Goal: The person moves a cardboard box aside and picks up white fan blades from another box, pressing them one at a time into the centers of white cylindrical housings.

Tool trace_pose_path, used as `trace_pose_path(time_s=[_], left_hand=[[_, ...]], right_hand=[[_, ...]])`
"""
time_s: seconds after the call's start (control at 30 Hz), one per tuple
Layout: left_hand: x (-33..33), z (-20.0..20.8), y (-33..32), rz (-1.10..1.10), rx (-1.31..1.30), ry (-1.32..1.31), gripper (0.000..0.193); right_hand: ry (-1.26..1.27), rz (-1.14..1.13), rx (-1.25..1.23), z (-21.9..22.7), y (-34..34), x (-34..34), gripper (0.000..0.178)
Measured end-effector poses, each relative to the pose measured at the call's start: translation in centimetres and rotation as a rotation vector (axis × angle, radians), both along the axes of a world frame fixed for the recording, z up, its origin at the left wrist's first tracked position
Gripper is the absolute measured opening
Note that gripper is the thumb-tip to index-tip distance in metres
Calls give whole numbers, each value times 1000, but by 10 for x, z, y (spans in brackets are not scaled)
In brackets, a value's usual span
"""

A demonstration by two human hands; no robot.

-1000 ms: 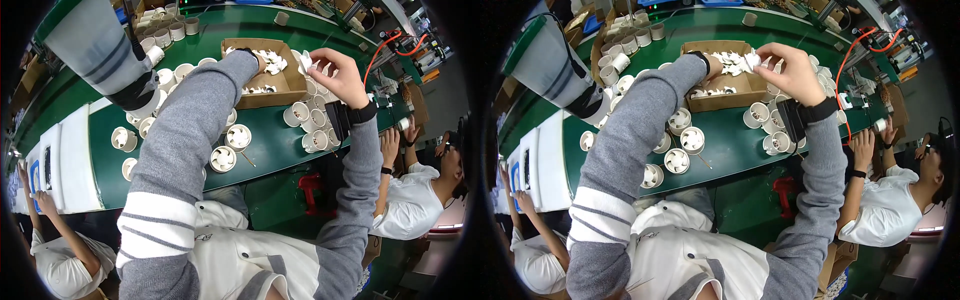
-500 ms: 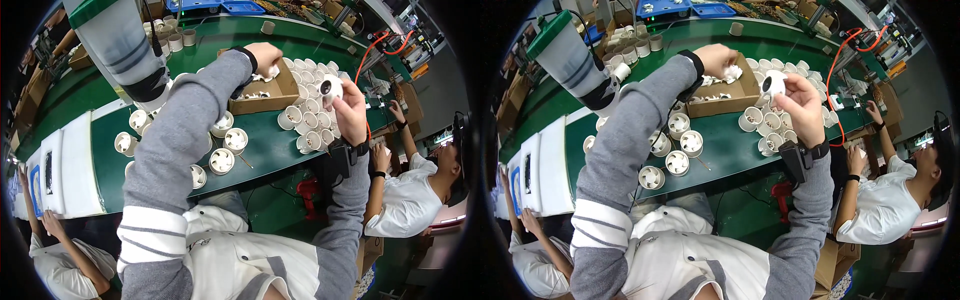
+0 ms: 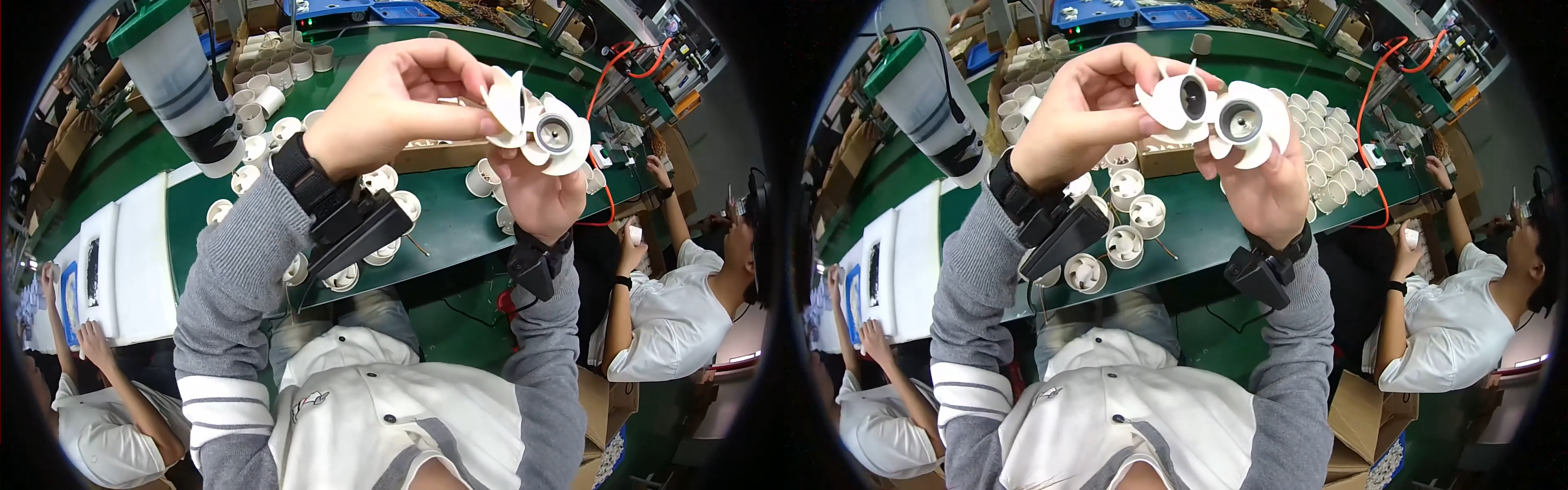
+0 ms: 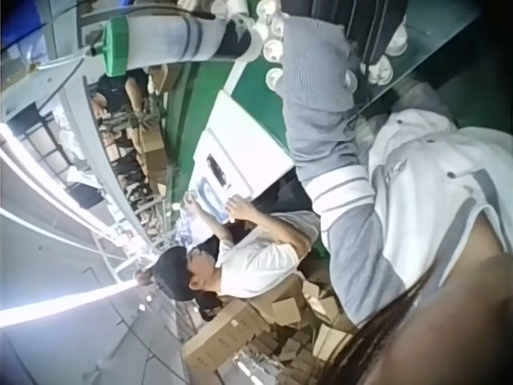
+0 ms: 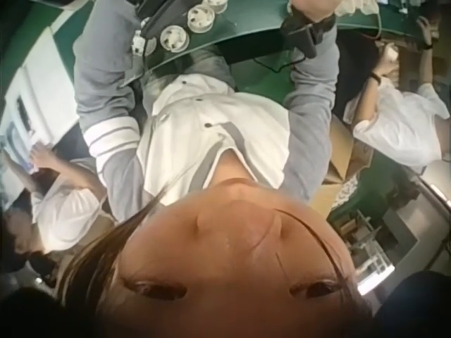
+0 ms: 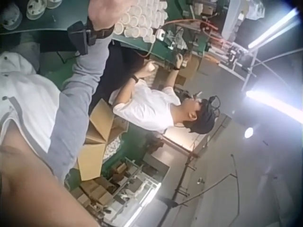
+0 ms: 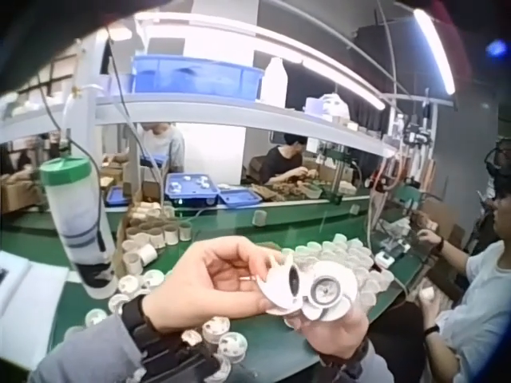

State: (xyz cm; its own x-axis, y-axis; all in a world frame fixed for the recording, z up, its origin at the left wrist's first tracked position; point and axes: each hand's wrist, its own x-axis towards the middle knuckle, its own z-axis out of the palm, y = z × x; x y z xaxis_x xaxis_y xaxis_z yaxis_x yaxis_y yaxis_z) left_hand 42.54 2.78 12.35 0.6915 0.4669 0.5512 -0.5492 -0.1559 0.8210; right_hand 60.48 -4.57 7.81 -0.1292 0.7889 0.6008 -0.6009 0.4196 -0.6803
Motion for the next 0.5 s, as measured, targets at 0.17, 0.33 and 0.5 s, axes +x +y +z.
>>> trace_pose_path(time_s=[0.17, 0.33, 0.5], left_hand=[[-31, -16, -19, 29, -67, -69, 29], [-66, -24, -15, 203, 74, -30, 28], [-94, -37, -3, 330, 72, 125, 27]], right_hand=[[-83, -10, 48, 8, -12, -32, 48], [-189, 4, 25, 2, 3, -56, 44], [-368, 5, -109, -18, 26, -65, 40]])
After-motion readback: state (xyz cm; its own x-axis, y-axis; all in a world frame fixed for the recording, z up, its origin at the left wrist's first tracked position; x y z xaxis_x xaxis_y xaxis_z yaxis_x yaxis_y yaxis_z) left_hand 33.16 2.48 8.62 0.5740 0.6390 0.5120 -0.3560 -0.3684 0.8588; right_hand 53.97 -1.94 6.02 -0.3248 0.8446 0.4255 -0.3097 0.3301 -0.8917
